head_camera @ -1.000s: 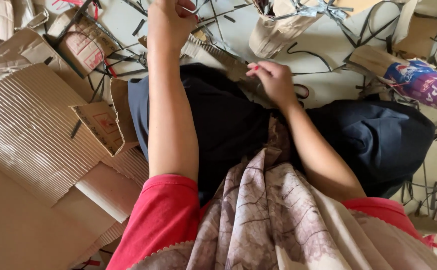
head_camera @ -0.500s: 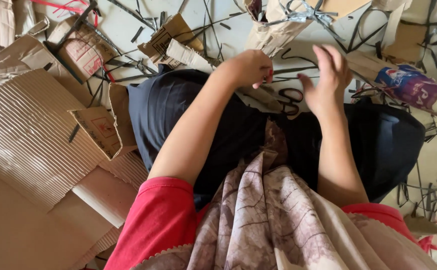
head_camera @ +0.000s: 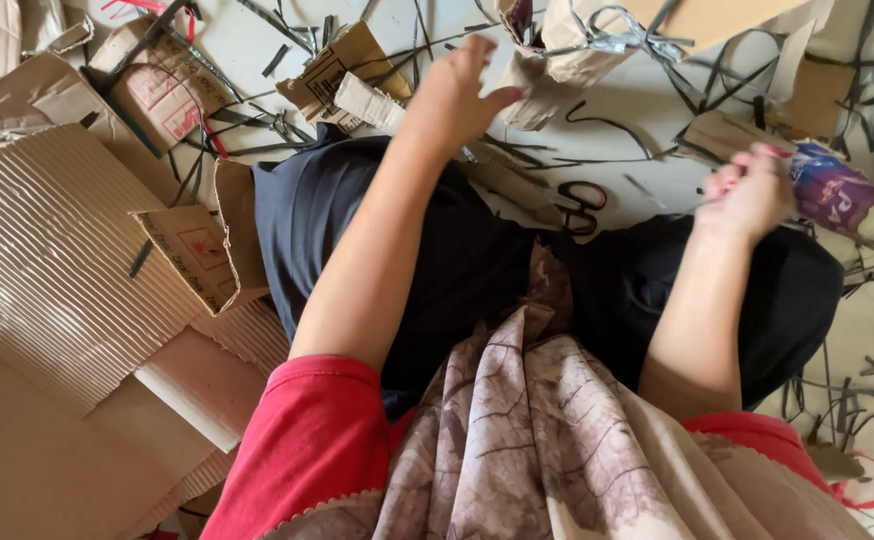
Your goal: Wrapping furniture components in cardboard and securing them with plastic ties for protection.
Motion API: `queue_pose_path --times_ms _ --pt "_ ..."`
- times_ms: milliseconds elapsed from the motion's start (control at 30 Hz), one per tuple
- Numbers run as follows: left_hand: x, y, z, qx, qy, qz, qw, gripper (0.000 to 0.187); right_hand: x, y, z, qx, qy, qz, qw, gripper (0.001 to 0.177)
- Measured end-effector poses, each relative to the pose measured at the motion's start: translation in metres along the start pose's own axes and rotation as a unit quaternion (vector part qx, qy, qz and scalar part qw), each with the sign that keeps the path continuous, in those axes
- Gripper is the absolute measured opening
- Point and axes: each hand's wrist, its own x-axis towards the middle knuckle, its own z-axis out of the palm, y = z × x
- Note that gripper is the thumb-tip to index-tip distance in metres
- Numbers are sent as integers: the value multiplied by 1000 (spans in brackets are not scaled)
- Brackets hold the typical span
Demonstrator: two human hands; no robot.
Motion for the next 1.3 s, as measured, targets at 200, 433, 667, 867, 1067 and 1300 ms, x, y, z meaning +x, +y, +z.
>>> queue_pose_path --times_ms 200,433,667,867,1067,1300 --pt "11 40 38 -155 109 87 978 98 -50 -6 67 46 51 -155 986 8" --pt "25 27 37 -277 120 167 938 81 -78 30 157 -108 -110 -282 947 13" --pt "42 -12 39 -560 -81 117 816 74 -36 27 160 -209 -139 -358 899 16" --pt "73 -13 72 -746 20 -91 660 74 -14 20 156 -240 -164 -380 878 17" --pt "78 -6 87 -810 74 -9 581 33 -42 39 160 -273 -178 -406 854 21" --pt "0 37 76 -815 223 -105 524 48 -89 88 153 -74 -165 -242 953 30"
